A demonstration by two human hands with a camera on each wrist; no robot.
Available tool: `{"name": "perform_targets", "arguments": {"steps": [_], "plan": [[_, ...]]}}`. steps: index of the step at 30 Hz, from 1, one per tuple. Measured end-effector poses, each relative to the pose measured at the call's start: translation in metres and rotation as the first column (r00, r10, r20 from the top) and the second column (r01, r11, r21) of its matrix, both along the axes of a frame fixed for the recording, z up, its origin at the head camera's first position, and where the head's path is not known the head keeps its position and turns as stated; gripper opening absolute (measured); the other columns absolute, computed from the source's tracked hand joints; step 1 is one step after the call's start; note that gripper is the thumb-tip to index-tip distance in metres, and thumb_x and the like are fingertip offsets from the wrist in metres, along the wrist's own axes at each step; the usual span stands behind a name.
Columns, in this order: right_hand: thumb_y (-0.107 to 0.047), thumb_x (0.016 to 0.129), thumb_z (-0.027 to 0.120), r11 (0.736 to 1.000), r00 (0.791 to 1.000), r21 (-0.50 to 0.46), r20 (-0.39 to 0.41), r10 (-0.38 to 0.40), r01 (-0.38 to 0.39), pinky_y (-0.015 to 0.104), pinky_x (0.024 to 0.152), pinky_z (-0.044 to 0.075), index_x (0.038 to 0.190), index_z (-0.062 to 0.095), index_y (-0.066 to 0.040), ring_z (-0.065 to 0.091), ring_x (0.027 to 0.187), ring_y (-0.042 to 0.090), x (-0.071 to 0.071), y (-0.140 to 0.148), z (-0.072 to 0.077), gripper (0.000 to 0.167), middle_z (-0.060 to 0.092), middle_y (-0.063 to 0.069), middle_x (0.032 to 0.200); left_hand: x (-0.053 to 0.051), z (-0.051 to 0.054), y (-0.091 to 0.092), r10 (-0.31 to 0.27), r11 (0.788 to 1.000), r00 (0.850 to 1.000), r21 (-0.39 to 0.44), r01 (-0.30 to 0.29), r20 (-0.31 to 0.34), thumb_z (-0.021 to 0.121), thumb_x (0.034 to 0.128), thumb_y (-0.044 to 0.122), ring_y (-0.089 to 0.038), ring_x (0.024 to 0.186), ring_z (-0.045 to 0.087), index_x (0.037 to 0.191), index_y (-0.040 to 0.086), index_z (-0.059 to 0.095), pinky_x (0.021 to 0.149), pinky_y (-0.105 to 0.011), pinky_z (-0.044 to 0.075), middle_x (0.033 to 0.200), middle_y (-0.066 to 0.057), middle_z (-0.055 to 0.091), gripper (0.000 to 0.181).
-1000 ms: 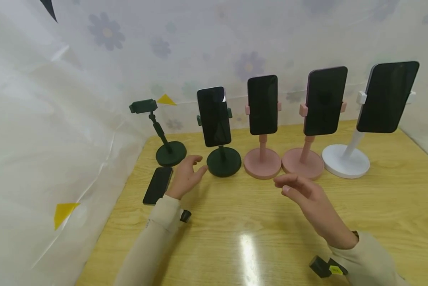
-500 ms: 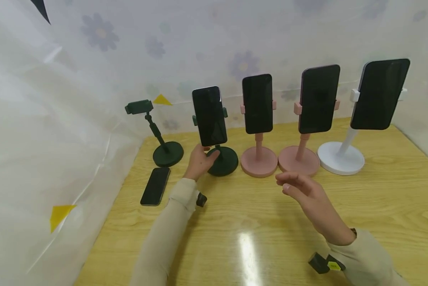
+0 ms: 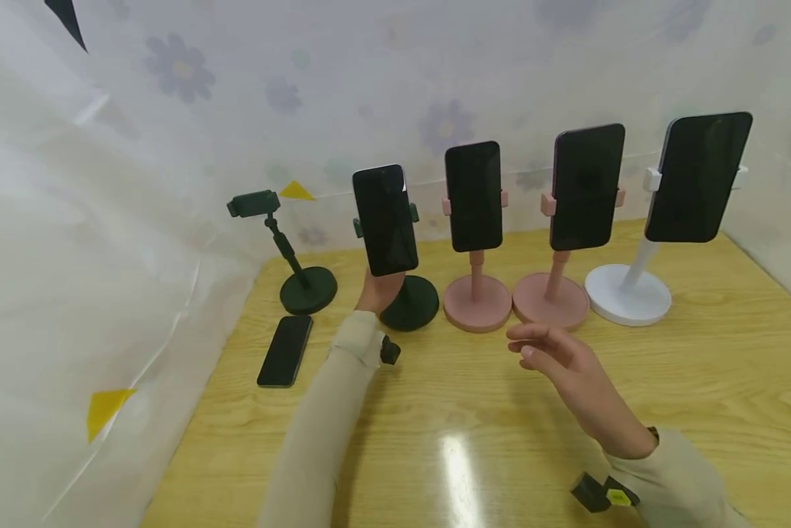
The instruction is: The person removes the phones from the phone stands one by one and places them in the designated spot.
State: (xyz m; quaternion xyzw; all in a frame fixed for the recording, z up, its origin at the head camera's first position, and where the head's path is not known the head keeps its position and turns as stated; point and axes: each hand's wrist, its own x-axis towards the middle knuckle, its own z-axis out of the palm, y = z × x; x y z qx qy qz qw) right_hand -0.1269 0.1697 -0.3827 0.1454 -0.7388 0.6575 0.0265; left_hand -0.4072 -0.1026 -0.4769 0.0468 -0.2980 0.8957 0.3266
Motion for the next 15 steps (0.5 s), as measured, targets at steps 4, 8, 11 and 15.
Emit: {"name": "perform_targets", "arguments": {"steps": [4, 8, 11, 15], "plan": [[-0.007, 0.105, 0.046, 1.0, 1.0, -0.019, -0.013, 0.021, -0.022, 0.019, 0.086, 0.053, 0.128, 0.055, -0.001, 0.062, 0.109, 0.002, 0.001, 0.003, -0.003, 0.026, 0.063, -0.012, 0.122, 0.007, 0.007, 0.006, -0.549, 0.559, 0.746, 0.829, -0.007, 0.376, 0.036, 0.1048, 0.001, -0.018, 0.069, 0.032, 0.089, 0.012, 0.046, 0.07, -0.031, 0.032, 0.078, -0.003, 0.04, 0.022], [-0.005, 0.105, 0.045, 0.999, 0.999, -0.025, -0.023, 0.036, -0.036, 0.019, 0.085, 0.053, 0.128, 0.055, -0.003, 0.063, 0.109, 0.002, 0.0, 0.004, -0.006, 0.026, 0.062, -0.012, 0.123, 0.061, 0.064, 0.009, -0.532, 0.552, 0.668, 0.811, -0.193, 0.52, 0.044, 0.1073, 0.021, -0.007, 0.091, 0.047, 0.128, 0.023, 0.053, 0.086, -0.023, 0.038, 0.113, 0.008, 0.056, 0.022], [-0.005, 0.105, 0.045, 0.999, 0.999, -0.019, -0.024, 0.039, -0.039, 0.019, 0.085, 0.053, 0.128, 0.056, -0.004, 0.063, 0.109, 0.002, 0.0, 0.005, -0.006, 0.026, 0.062, -0.013, 0.122, 0.077, 0.075, 0.008, -0.565, 0.522, 0.651, 0.831, -0.194, 0.507, 0.044, 0.1074, 0.024, -0.006, 0.109, 0.049, 0.14, 0.021, 0.047, 0.097, -0.023, 0.037, 0.131, 0.006, 0.054, 0.032], [-0.005, 0.105, 0.045, 0.998, 0.998, -0.024, -0.024, 0.052, -0.053, 0.02, 0.084, 0.053, 0.127, 0.056, -0.001, 0.064, 0.107, 0.003, 0.0, 0.005, -0.006, 0.025, 0.063, -0.012, 0.122, 0.056, 0.046, 0.003, -0.733, 0.334, 0.598, 0.937, -0.096, 0.323, 0.037, 0.1093, 0.027, -0.012, 0.102, 0.045, 0.131, 0.016, 0.047, 0.098, -0.032, 0.033, 0.116, 0.001, 0.052, 0.027]]}}
